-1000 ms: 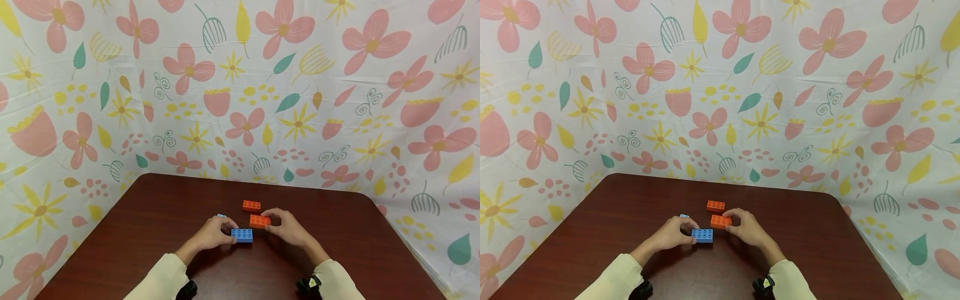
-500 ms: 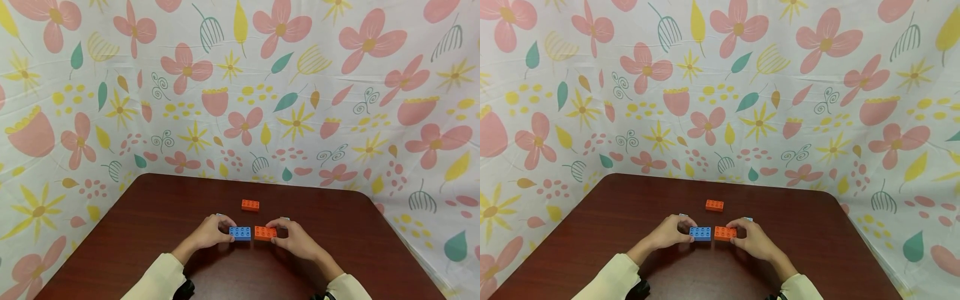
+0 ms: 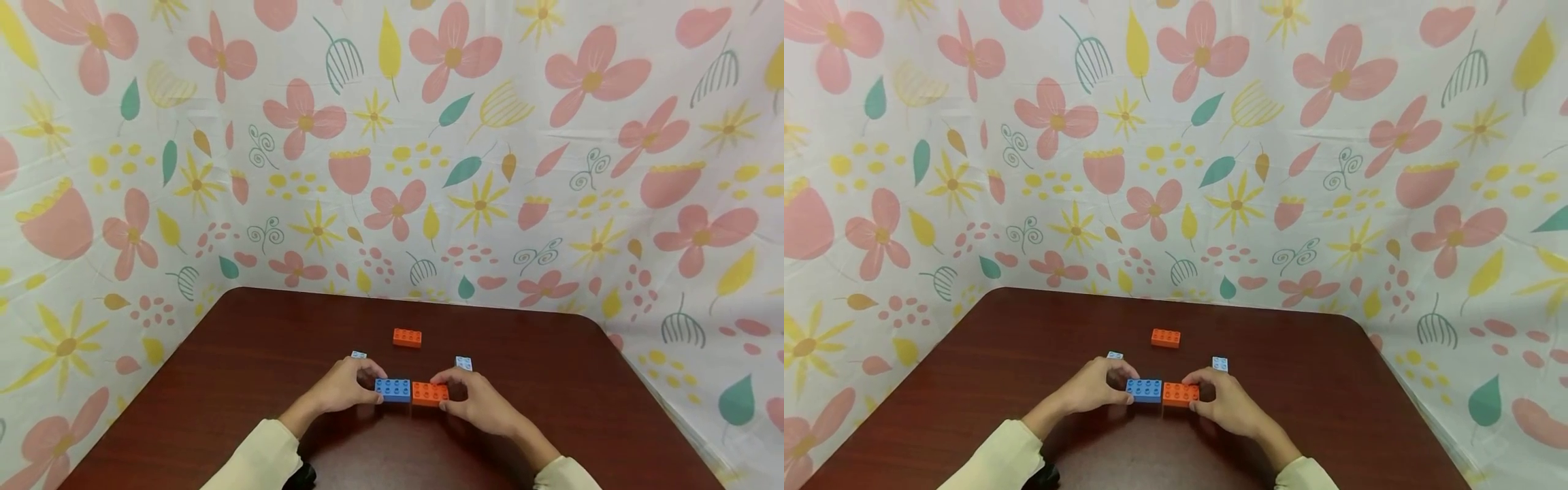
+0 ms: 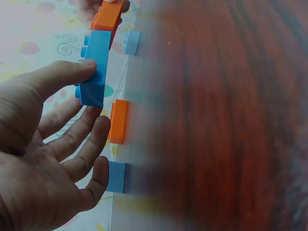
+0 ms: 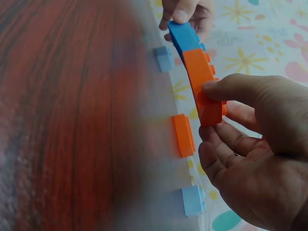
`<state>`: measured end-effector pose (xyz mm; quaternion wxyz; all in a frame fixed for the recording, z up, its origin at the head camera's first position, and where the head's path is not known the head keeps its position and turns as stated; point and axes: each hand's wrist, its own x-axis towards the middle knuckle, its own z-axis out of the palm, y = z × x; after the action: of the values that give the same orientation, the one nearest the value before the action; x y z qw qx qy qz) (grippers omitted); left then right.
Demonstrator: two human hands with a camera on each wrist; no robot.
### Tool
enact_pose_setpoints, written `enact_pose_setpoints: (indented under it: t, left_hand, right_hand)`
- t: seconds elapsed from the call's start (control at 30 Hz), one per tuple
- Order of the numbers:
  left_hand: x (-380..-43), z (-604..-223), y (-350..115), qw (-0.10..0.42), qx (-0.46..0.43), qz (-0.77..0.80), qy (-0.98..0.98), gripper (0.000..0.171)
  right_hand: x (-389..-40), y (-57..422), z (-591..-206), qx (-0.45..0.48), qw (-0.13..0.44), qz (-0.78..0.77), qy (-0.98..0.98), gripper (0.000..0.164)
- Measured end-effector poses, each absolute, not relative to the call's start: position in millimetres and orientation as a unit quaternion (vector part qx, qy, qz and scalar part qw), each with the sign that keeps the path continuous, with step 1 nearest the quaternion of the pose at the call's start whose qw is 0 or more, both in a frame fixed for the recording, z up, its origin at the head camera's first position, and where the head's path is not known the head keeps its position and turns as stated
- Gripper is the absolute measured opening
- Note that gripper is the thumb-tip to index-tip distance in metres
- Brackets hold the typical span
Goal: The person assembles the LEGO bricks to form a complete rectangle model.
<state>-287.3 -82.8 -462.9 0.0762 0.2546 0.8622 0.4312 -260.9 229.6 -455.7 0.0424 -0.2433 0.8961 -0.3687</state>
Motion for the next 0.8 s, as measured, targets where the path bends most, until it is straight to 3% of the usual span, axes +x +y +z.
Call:
enact_pose_setpoints:
  t: [0.8]
  left_hand:
    - [-286.7, -471.4, -81.1, 0.084, 0.255, 0.418, 0.868, 0.028]
  right_hand:
    - [-264.1, 224.9, -464.8, -0.237, 0.071, -0.372, 0.895, 0.028]
